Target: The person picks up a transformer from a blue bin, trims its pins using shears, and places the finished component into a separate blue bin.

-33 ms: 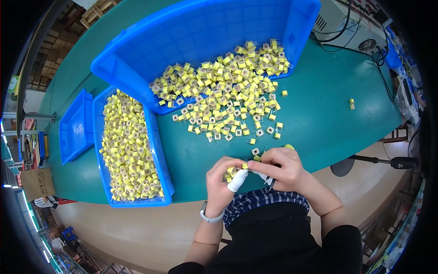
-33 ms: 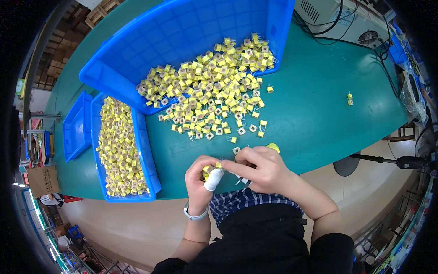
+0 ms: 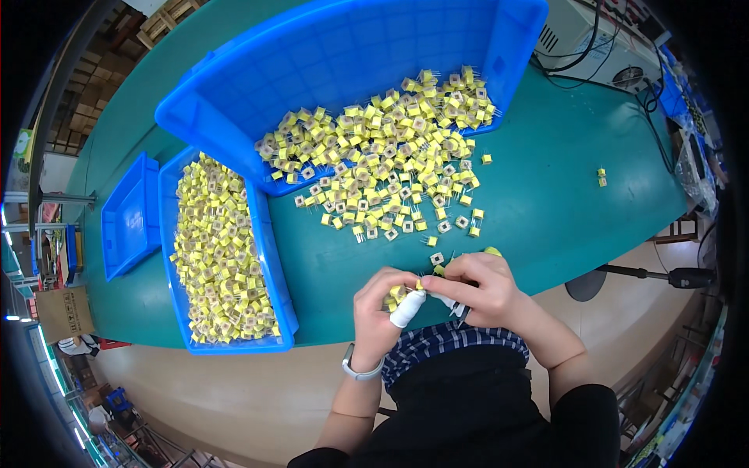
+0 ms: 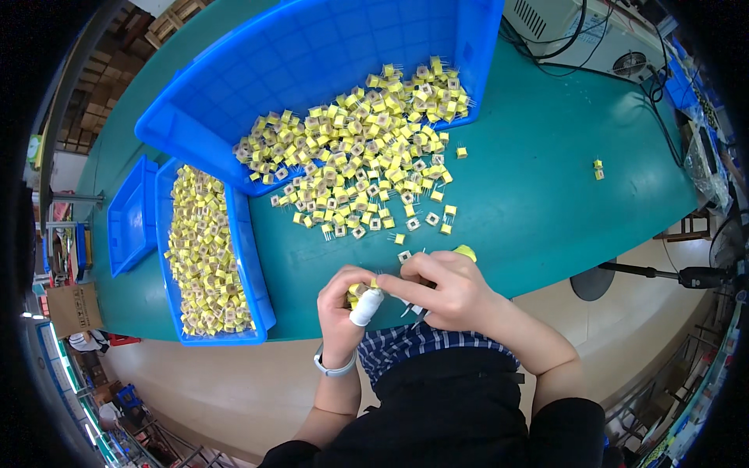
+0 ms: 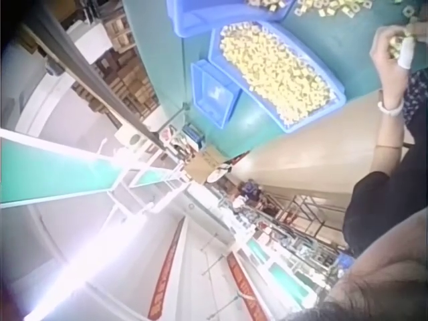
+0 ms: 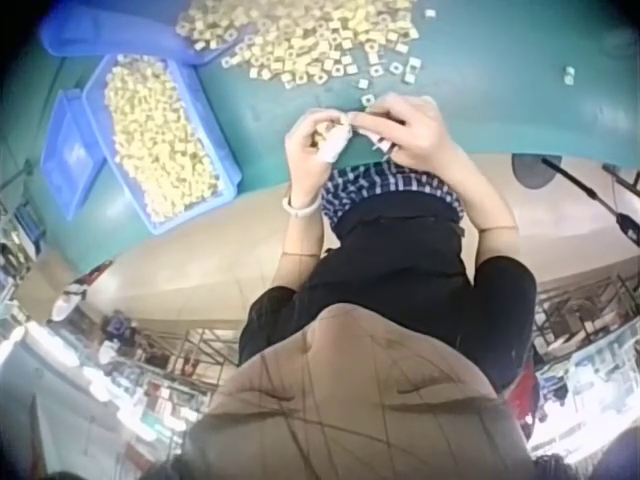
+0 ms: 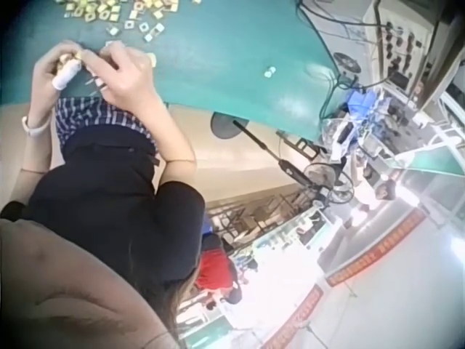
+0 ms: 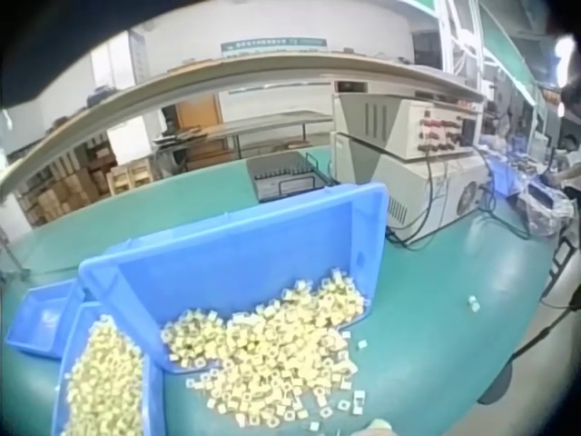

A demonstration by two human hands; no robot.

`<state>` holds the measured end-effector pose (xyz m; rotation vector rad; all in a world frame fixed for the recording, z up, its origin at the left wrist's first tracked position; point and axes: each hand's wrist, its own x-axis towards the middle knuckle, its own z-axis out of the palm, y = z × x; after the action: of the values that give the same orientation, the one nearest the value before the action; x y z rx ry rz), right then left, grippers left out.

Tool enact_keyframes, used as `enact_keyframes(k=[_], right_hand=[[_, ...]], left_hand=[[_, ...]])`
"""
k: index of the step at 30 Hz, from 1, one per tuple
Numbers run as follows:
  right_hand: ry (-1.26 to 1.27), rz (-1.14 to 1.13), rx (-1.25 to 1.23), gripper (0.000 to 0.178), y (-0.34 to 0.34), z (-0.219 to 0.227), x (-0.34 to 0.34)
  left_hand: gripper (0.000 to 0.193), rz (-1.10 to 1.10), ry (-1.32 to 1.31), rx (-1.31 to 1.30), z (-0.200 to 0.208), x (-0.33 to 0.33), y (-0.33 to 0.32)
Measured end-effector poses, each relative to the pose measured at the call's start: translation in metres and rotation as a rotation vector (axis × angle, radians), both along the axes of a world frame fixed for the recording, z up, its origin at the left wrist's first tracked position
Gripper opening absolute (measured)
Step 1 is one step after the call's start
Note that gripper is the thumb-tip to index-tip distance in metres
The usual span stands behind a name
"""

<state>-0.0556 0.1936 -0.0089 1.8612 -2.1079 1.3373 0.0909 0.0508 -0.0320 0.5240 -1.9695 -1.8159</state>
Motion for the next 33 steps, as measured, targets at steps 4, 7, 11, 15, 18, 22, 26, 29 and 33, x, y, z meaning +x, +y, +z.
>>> enact_keyframes(k=[4, 7, 11, 15, 18, 22, 26, 29, 33], right_hand=[[-0.065, 0.052, 0.003, 0.058, -0.001, 0.000, 0.004], [-0.120, 0.085, 0.015, 0.057, -0.001, -0.001, 0.007], [-0.203, 0.152, 0.099, 0.054, -0.001, 0.004, 0.004], [-0.222, 0.200, 0.155, 0.052, -0.003, 0.009, 0.000], [-0.185, 0.220, 0.174, 0.048, -0.004, 0.009, -0.002], [-0.189, 0.130, -0.003, 0.038, -0.009, -0.003, 0.000], [-0.138, 0.104, -0.040, 0.032, -0.010, -0.003, -0.002], [-0.220, 0.040, -0.110, 0.033, -0.012, -0.011, 0.000], [-0.263, 0.036, -0.150, 0.029, -0.014, -0.010, 0.000]], left_hand=[[0.023, -0.047, 0.004, 0.013, -0.001, 0.002, -0.001], [0.026, -0.096, 0.005, 0.028, -0.005, 0.004, -0.002], [0.026, -0.147, -0.012, -0.006, -0.004, 0.004, -0.003], [0.027, -0.164, -0.018, -0.040, -0.006, 0.004, -0.003], [0.027, -0.135, 0.027, 0.031, -0.004, 0.002, 0.000], [0.017, -0.064, 0.092, 0.422, -0.010, 0.007, -0.003], [0.017, -0.119, 0.123, 0.543, -0.006, 0.007, -0.008], [0.026, -0.118, 0.030, 0.725, 0.006, 0.003, -0.008], [0.034, -0.169, -0.055, 0.665, 0.009, -0.002, -0.006]])
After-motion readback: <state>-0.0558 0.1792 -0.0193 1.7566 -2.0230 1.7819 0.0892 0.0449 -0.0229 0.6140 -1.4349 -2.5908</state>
